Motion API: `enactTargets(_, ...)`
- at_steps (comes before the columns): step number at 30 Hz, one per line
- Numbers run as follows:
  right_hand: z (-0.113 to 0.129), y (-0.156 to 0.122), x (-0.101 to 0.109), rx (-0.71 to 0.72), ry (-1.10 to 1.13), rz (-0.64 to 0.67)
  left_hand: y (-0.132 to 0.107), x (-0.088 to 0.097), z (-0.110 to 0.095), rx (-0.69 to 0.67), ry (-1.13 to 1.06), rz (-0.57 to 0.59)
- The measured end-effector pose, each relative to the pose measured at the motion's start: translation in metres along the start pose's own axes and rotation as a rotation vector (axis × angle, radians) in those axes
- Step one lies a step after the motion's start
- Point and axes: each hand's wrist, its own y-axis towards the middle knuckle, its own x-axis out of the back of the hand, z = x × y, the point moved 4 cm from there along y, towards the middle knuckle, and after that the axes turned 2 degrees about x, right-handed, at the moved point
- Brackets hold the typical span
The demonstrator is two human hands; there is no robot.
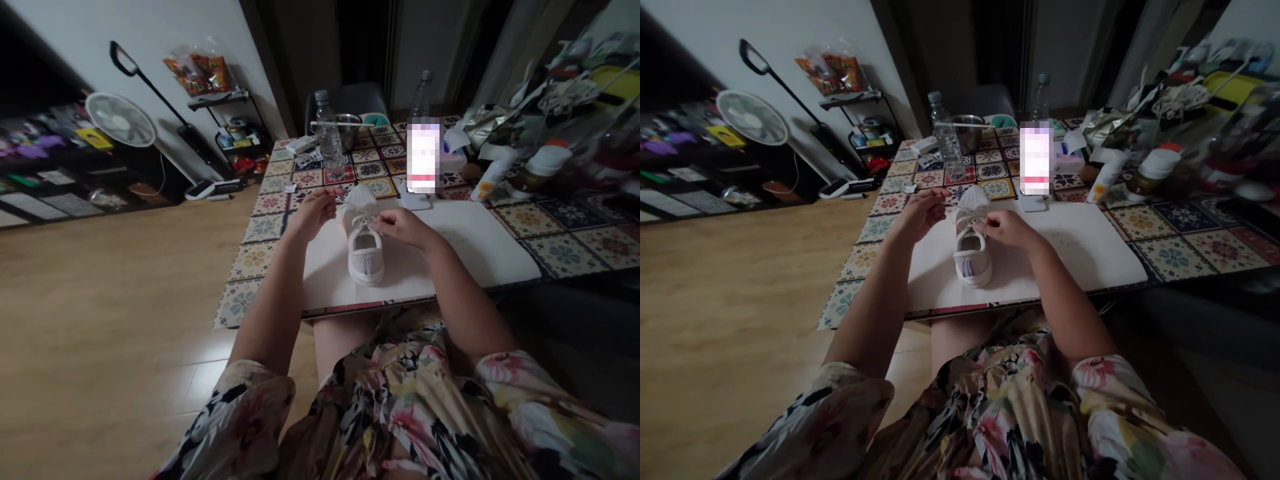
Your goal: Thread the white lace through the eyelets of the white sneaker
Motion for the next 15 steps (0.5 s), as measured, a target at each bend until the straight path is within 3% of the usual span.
enactTargets(6,0.002,-0.006,0.005,-0.042,0.047,0.014,0.001,0.005,-0.002,0.019,-0.151,-0.029)
enactTargets(8,0.008,-0.009,0.010,0.043,0.106,-0.029,0.001,0.007,-0.003,0.009,-0.230,-0.053)
enactTargets(12,0.026,-0.018,0.026,0.256,0.499,-0.175,0.002,0.016,-0.007,-0.064,-0.512,-0.157)
enactTargets(15,0.025,-0.027,0.037,0.148,0.886,-0.232,0.003,0.023,-0.009,-0.062,-0.681,-0.182)
